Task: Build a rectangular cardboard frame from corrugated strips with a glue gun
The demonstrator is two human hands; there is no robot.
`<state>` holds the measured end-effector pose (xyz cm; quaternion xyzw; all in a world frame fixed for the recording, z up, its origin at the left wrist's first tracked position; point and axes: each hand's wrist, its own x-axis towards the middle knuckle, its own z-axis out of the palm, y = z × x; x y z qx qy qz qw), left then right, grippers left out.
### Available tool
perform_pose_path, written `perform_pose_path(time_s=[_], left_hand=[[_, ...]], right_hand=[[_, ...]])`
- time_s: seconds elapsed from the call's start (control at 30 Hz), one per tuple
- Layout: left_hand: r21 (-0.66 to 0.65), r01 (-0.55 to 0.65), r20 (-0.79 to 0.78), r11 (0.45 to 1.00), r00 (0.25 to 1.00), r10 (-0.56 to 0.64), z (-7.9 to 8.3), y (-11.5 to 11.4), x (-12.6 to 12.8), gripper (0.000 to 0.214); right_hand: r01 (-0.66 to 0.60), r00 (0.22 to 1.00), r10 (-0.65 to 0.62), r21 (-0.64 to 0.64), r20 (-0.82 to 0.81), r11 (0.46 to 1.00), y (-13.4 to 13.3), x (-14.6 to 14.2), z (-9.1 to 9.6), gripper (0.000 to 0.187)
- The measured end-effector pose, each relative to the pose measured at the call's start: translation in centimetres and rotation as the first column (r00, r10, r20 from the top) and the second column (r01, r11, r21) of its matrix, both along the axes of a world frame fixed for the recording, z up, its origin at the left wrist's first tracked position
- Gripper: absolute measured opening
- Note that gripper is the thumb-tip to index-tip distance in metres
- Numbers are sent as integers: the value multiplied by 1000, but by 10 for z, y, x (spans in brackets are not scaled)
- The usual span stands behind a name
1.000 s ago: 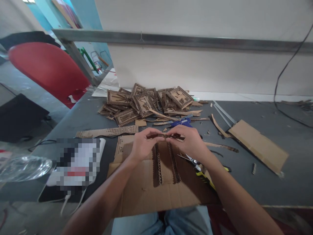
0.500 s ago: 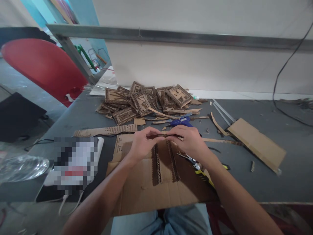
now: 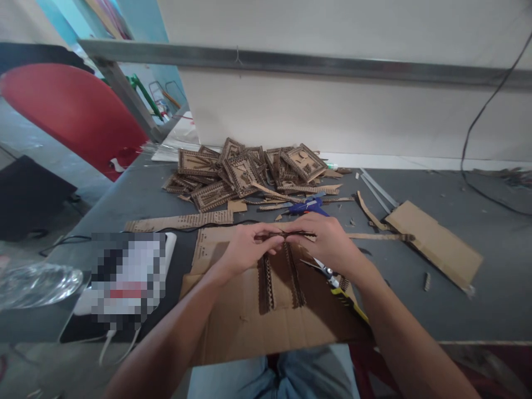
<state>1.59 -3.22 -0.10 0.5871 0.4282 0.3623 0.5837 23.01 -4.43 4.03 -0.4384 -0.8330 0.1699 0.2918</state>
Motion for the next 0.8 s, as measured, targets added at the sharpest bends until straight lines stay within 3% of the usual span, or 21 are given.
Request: perform_pose_path(time_s=[0.1,0.17,0.23,0.4,0.53,0.67,0.73,0.8], left_hand=[[-34,-32,3,999,999,33,1,2,-2,32],[-67,-49,14,997,999,50,4,3,-3,33],[-130,-58,78,990,995,69,8,4,-4,36],[-354,-19,291,935,948,130,20,5,-4,42],[-408,8,328,913,934,138,24,5,-7,37],[-434,23,357,901,922,149,25,7,-10,36],[-444,22,365,896,917,159,26,7,-11,37],[-450,21,374,893,912,168,26,7,-12,36]], right_hand=[[159,984,-168,141,57,977,-22,24,8,33],[305,947,-316,140,62,942,-49,48,4,33],[390,905,-399,86,147,917,-82,73,-12,34],[358,851,-311,-34,423,933,-149,110,-70,93],[433,804,-340,-89,487,897,-158,109,-80,82],[515,750,-373,-128,546,848,-145,89,-61,60],[591,730,-414,-197,545,783,-141,79,-50,48],[605,768,-425,-324,479,727,-141,74,-38,43]])
